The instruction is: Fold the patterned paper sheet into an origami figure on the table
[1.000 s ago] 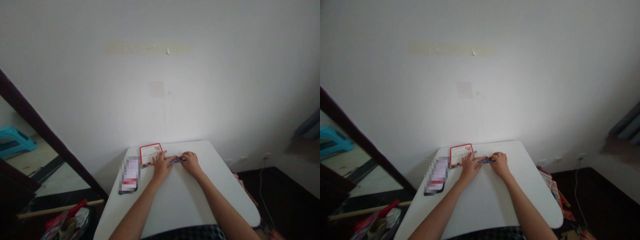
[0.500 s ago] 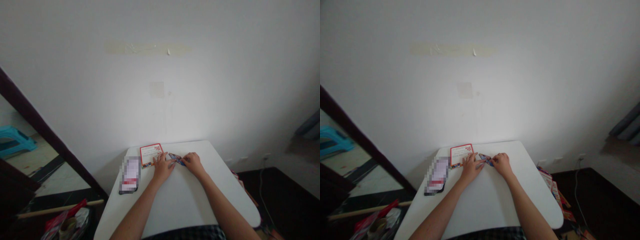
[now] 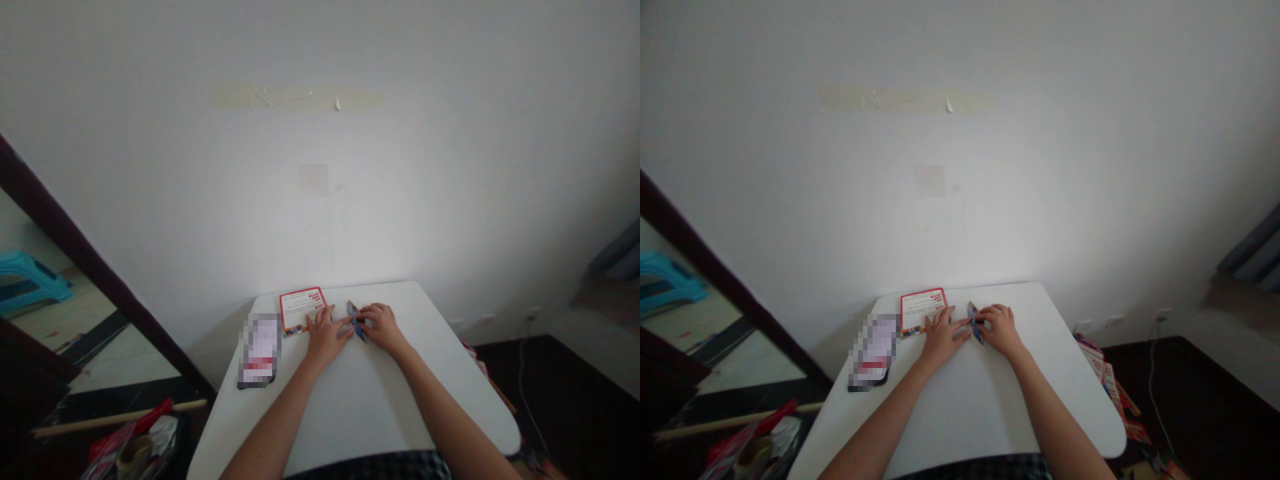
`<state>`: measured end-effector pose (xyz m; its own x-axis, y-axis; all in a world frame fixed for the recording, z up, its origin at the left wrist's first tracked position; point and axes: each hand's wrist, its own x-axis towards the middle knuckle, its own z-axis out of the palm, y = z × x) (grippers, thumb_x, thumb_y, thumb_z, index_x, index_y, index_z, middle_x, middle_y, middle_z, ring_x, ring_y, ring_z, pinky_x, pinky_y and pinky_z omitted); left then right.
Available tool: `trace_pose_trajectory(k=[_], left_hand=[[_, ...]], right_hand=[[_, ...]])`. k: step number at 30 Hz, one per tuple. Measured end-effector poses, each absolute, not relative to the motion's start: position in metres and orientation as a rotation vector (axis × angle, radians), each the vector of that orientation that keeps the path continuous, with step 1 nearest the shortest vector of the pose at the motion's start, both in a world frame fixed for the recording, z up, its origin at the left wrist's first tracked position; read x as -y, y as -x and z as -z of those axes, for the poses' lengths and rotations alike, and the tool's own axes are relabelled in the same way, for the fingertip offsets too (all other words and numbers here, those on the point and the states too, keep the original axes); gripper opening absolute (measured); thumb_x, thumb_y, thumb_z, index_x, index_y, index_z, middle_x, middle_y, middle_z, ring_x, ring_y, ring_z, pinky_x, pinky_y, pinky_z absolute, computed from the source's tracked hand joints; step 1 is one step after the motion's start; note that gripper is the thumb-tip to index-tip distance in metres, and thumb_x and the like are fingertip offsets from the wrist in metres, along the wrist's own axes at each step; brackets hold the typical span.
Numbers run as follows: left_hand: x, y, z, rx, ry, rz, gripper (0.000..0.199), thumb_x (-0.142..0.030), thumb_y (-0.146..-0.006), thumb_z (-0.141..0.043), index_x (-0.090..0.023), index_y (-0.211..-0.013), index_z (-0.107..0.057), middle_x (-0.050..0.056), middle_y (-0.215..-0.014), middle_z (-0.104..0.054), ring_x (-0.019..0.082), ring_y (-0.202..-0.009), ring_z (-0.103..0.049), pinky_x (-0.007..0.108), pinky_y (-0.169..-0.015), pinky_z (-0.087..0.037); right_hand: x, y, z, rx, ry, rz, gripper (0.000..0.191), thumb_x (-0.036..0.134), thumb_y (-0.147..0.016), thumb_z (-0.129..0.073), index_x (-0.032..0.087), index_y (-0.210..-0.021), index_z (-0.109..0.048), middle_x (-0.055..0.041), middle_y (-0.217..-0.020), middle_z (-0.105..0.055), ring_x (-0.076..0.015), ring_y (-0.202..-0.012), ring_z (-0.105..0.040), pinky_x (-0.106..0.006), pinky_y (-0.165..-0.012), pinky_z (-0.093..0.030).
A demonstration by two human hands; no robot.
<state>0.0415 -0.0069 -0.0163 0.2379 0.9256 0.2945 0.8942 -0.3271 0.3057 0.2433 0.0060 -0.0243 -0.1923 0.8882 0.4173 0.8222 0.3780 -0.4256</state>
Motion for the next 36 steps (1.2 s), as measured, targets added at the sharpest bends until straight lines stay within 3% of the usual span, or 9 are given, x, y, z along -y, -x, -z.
trace_pose_trajectory(k=[9,14,22,27,32,36], left_hand=[[0.010,-0.042,0.012,-1.765,-2.414,-0.635,0.050,-0.058,-0.078,-0.063,-0.043,-0.126,-0.060,0.005,-0.150,-0.038,0.033,-0.140,-0.025,0.066,-0.113,-0.009],[0.009,-0.043,0.011,-1.778,-2.392,-0.685,0.039,-0.046,-0.082,-0.064,-0.042,-0.121,-0.063,0.004,-0.148,-0.040,0.030,-0.139,-0.028,0.064,-0.113,-0.014],[0.008,-0.043,0.011,-1.836,-2.376,-0.659,0.032,-0.034,-0.084,-0.061,-0.045,-0.114,-0.068,0.001,-0.147,-0.042,0.033,-0.138,-0.029,0.065,-0.113,-0.015],[0.003,-0.040,0.013,-1.873,-2.350,-0.615,0.036,-0.029,-0.085,-0.058,-0.046,-0.116,-0.066,0.001,-0.149,-0.041,0.033,-0.138,-0.028,0.068,-0.111,-0.015],[0.003,-0.039,0.015,-1.873,-2.353,-0.668,0.029,-0.044,-0.085,-0.058,-0.046,-0.112,-0.068,0.003,-0.148,-0.041,0.034,-0.138,-0.027,0.070,-0.110,-0.013],[0.005,-0.040,0.015,-1.855,-2.386,-0.689,0.035,-0.054,-0.082,-0.060,-0.047,-0.115,-0.066,0.002,-0.149,-0.040,0.035,-0.138,-0.027,0.070,-0.110,-0.012]], right_hand=[[-0.008,-0.241,0.029,2.012,1.464,-0.221,0.028,0.021,-0.078,-0.065,0.034,-0.101,-0.074,-0.0040,-0.103,-0.066,-0.0233,-0.109,-0.050,-0.040,-0.100,-0.036],[-0.006,-0.240,0.029,2.007,1.472,-0.206,0.030,0.017,-0.077,-0.066,0.034,-0.101,-0.074,-0.0041,-0.100,-0.066,-0.0232,-0.108,-0.050,-0.039,-0.099,-0.038],[-0.003,-0.239,0.028,2.009,1.413,-0.160,0.025,0.018,-0.079,-0.063,0.034,-0.095,-0.075,-0.0025,-0.115,-0.063,-0.0234,-0.115,-0.048,-0.042,-0.102,-0.038],[-0.003,-0.239,0.028,2.078,1.337,-0.142,0.026,0.019,-0.083,-0.058,0.032,-0.100,-0.073,0.0001,-0.121,-0.065,-0.0243,-0.125,-0.042,-0.046,-0.107,-0.033],[-0.002,-0.238,0.027,2.127,1.333,-0.154,0.028,0.018,-0.085,-0.054,0.033,-0.101,-0.072,0.0003,-0.113,-0.069,-0.0251,-0.127,-0.041,-0.053,-0.110,-0.026],[0.002,-0.237,0.022,2.137,1.355,-0.155,0.027,0.020,-0.083,-0.057,0.034,-0.101,-0.072,0.0005,-0.112,-0.069,-0.0258,-0.129,-0.040,-0.056,-0.113,-0.021]])
